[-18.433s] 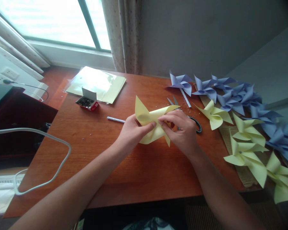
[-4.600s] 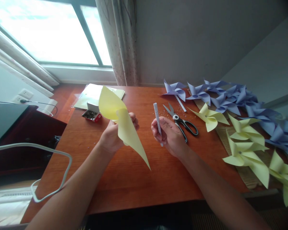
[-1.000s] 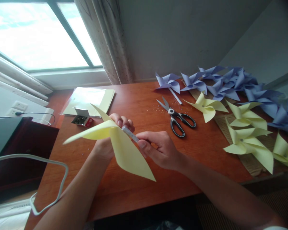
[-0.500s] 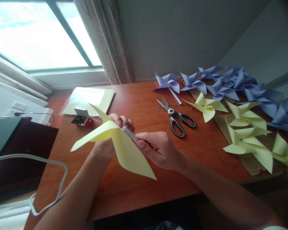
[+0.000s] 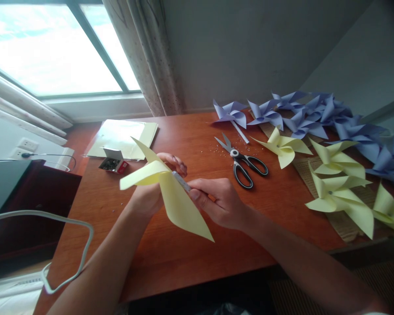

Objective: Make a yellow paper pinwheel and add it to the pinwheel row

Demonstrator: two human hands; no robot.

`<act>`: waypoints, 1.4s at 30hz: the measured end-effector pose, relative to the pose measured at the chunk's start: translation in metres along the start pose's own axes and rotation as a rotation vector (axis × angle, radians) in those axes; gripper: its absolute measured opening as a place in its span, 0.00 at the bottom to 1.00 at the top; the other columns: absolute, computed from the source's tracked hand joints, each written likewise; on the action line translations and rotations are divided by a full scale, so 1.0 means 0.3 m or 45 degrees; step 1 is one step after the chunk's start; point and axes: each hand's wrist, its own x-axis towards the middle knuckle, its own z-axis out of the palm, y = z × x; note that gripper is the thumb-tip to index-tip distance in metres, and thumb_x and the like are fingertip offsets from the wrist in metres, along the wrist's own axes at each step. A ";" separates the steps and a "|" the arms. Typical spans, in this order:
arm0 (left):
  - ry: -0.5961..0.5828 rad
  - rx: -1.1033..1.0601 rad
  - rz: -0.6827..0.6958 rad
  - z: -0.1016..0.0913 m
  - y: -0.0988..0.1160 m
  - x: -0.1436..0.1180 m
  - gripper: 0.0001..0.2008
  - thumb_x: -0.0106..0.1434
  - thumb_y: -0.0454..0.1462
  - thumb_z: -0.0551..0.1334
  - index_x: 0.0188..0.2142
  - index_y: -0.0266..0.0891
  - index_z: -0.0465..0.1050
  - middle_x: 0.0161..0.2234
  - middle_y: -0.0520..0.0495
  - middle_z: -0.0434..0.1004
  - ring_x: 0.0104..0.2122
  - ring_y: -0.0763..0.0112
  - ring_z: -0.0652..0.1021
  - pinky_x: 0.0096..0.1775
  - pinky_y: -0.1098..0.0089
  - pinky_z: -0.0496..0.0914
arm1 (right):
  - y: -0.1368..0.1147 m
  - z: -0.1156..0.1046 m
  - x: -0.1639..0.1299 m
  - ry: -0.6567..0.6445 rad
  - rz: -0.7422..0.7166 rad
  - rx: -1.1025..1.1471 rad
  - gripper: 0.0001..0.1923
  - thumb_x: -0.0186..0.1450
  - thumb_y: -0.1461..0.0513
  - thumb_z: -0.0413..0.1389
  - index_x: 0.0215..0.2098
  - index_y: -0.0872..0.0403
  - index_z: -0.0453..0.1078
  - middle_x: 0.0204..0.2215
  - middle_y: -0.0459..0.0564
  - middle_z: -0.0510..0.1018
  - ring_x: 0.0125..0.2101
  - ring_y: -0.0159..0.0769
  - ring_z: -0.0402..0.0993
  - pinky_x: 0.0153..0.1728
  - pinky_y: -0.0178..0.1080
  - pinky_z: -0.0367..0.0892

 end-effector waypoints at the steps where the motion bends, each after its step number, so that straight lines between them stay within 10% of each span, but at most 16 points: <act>1: -0.004 0.003 -0.004 -0.002 0.000 -0.002 0.13 0.59 0.47 0.71 0.37 0.42 0.77 0.33 0.48 0.74 0.36 0.66 0.74 0.36 0.67 0.71 | 0.001 0.000 0.000 -0.003 0.005 0.004 0.13 0.73 0.58 0.50 0.40 0.55 0.73 0.27 0.46 0.72 0.26 0.30 0.66 0.29 0.33 0.62; 23: -0.089 -0.059 -0.065 0.006 0.016 -0.022 0.18 0.58 0.43 0.71 0.46 0.40 0.76 0.31 0.49 0.70 0.34 0.70 0.73 0.33 0.72 0.70 | 0.011 0.012 0.002 -0.028 -0.005 0.016 0.14 0.73 0.58 0.50 0.30 0.53 0.66 0.23 0.42 0.65 0.23 0.28 0.59 0.26 0.34 0.58; 42: -0.008 -0.058 -0.028 0.013 0.008 -0.011 0.18 0.57 0.43 0.73 0.45 0.42 0.75 0.33 0.49 0.75 0.38 0.68 0.76 0.45 0.67 0.73 | 0.003 0.017 -0.001 0.099 -0.080 -0.022 0.11 0.73 0.60 0.51 0.40 0.57 0.74 0.28 0.48 0.76 0.26 0.30 0.70 0.29 0.33 0.63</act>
